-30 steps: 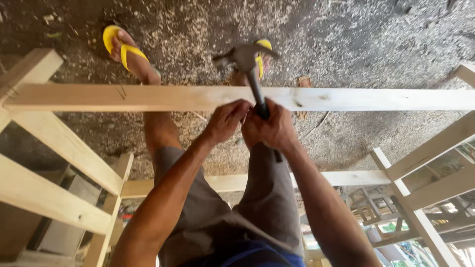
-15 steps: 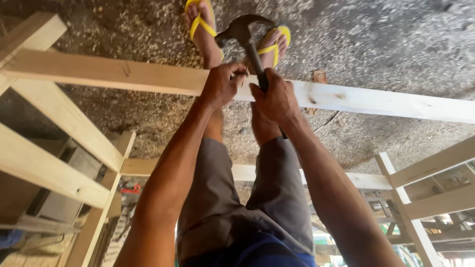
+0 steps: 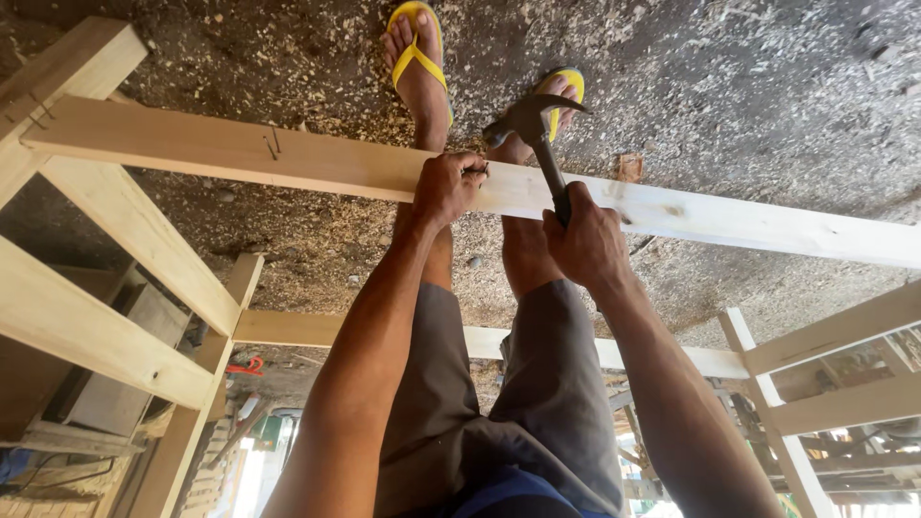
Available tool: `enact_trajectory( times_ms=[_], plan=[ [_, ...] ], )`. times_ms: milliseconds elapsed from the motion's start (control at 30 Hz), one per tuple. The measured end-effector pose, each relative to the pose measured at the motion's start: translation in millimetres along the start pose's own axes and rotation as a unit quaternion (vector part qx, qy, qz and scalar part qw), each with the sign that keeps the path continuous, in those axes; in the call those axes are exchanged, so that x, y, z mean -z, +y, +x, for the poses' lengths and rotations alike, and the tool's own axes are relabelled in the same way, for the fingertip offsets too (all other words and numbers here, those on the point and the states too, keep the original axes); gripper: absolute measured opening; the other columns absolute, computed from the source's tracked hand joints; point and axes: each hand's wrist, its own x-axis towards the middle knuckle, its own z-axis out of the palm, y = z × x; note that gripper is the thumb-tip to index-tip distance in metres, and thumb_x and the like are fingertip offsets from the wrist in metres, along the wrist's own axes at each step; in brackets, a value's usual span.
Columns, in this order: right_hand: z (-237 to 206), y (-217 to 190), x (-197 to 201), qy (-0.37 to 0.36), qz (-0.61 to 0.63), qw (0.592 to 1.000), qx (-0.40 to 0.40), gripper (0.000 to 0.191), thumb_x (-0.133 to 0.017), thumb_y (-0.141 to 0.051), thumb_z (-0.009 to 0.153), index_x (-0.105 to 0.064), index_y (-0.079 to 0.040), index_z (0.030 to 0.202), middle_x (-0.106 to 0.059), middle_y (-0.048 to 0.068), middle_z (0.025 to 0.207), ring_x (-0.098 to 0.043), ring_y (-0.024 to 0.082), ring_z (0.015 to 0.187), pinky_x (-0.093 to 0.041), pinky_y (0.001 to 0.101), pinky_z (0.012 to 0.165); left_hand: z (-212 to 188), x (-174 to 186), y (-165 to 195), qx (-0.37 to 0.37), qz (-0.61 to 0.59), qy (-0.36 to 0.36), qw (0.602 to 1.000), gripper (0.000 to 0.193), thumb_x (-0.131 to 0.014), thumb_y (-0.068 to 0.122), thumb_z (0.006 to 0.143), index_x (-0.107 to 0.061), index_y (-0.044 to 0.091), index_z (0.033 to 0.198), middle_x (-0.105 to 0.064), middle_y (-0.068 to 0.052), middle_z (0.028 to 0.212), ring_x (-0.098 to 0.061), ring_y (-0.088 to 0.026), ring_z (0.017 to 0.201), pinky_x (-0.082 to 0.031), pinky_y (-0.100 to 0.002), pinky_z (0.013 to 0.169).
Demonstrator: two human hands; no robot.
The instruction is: The person hammers nails into a light wooden frame structure, holding each nail against the wood with one hand while striking it with a claw hammer in the other. They work along the horizontal rails of the frame, driving nails at successive positions.
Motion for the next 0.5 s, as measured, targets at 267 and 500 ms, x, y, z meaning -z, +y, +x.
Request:
enact_trajectory(
  times_ms=[267, 500],
  plan=[
    [-8.3, -32.0, 38.2, 0.009, -0.040, 0.999, 0.019, 0.022, -0.062, -0.023, 0.098, -0.052, -0.005, 0.106, -0.067, 0.022, 0.071, -0.068, 0.045, 0.065, -0.050, 0.0580, 0.059, -1.0, 1.8, 5.2, 0.009, 0.020, -0.016, 1.000, 0.009, -0.074, 0.011, 0.091, -0.077, 0.005, 0.097, -0.079, -0.011, 0.090, -0.075, -0.020, 0.078, -0.058, -0.034, 0.074],
    [-21.2, -38.8, 49.6, 0.035, -0.022, 0.999, 0.020, 0.018, -0.057, -0.020, 0.103, -0.050, -0.006, 0.109, -0.064, 0.017, 0.065, -0.067, 0.038, 0.055, -0.048, 0.0543, 0.049, 0.5, -1.1, 0.9, 0.008, 0.025, -0.033, 0.999, 0.011, -0.070, 0.014, 0.094, -0.077, 0.006, 0.098, -0.080, -0.009, 0.093, -0.075, -0.019, 0.077, -0.060, -0.033, 0.072]
  ],
)
